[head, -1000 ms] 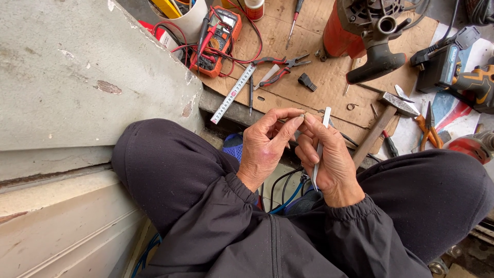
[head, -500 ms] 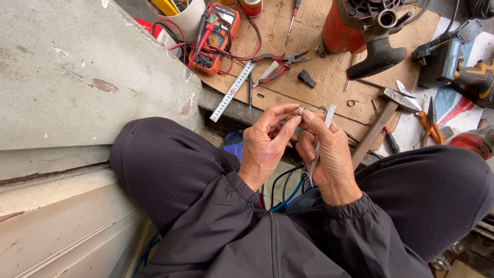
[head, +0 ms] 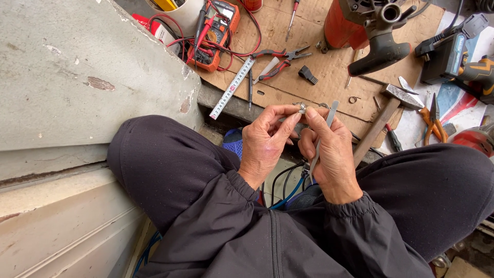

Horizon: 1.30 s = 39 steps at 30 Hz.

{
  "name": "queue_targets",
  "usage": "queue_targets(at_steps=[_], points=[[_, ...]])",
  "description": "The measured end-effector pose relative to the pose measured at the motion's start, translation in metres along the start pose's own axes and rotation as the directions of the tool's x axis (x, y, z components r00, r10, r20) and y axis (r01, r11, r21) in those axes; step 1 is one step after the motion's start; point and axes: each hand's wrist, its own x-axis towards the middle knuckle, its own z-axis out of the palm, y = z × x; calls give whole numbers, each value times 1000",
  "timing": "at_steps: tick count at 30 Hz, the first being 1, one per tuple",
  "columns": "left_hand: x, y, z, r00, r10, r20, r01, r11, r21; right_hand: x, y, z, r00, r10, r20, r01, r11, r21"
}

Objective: The person is disassembling and inspecting components of a power router, using a hammer to loosen parts and a metal ruler to measure a small internal component.

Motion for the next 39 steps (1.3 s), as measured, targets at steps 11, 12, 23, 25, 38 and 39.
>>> queue_targets(at_steps=[11,12,23,25,38,39], points=[[0,-2,-1,999,-29,14,29,999,-37,-5,-4,2,999,-47,9,47,994,-101],[1,-3,-1,999,-41,11,41,997,-58,-4,-3,0,999,-43,3,43,992,-115],[19,6,4,986,-150,-67,135,972,-193,27,-8,-18,971,95,-218,-125,984,-125],[21,18,11,970,-233,-71,206,940,-271,57,-2,-45,941,162,-297,-196,976,-89],[45,10,20,883,-468,-36,398,786,-474,59,-23,-8,912,-320,-256,-31,569,-822],[43,3,20,886,-463,-11,398,774,-492,47,-23,5,903,-392,-179,68,540,-839]])
